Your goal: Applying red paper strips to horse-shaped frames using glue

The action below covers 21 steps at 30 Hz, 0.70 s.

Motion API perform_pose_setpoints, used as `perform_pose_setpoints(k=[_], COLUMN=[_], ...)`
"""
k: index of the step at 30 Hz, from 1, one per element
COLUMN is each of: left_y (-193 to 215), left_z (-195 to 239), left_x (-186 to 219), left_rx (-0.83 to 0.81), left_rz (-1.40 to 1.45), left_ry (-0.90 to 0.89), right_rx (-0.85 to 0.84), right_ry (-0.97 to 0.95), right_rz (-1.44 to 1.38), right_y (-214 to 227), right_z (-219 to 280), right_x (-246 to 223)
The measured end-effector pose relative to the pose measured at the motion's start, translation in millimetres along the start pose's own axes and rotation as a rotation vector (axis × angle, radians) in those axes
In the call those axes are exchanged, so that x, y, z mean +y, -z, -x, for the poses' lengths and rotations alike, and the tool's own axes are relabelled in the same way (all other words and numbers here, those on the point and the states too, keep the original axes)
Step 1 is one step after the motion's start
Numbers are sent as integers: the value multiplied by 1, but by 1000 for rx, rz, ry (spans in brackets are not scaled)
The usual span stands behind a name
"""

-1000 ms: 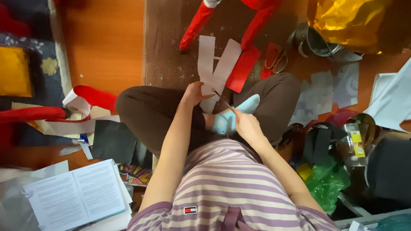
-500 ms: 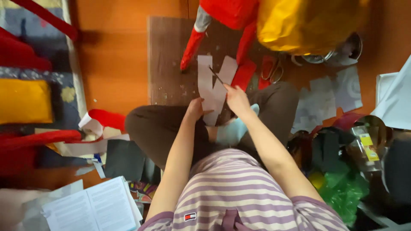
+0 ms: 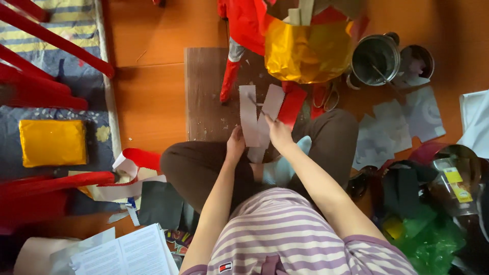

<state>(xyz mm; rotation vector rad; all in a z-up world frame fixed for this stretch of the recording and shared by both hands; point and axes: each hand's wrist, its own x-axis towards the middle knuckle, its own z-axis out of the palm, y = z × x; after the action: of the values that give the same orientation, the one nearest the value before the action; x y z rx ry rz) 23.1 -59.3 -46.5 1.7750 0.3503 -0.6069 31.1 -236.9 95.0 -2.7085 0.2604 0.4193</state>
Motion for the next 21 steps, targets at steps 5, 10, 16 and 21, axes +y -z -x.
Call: perform_pose_setpoints(k=[5, 10, 16, 21], left_y=[-9, -12, -3, 17], left_z=[-17, -31, -6, 15], left_x=[-36, -53, -6, 64], left_rx=[-7, 45, 246, 284], left_rz=[-255, -380, -373, -114], left_ry=[-143, -283, -329, -453], right_rx=[-40, -92, 494, 942], right_ry=[-275, -360, 212, 112], right_rz=[-374, -540, -325, -380], right_y=[22, 15, -25, 70], right_z=[-11, -28, -10, 38], right_x=[1, -13, 86, 175])
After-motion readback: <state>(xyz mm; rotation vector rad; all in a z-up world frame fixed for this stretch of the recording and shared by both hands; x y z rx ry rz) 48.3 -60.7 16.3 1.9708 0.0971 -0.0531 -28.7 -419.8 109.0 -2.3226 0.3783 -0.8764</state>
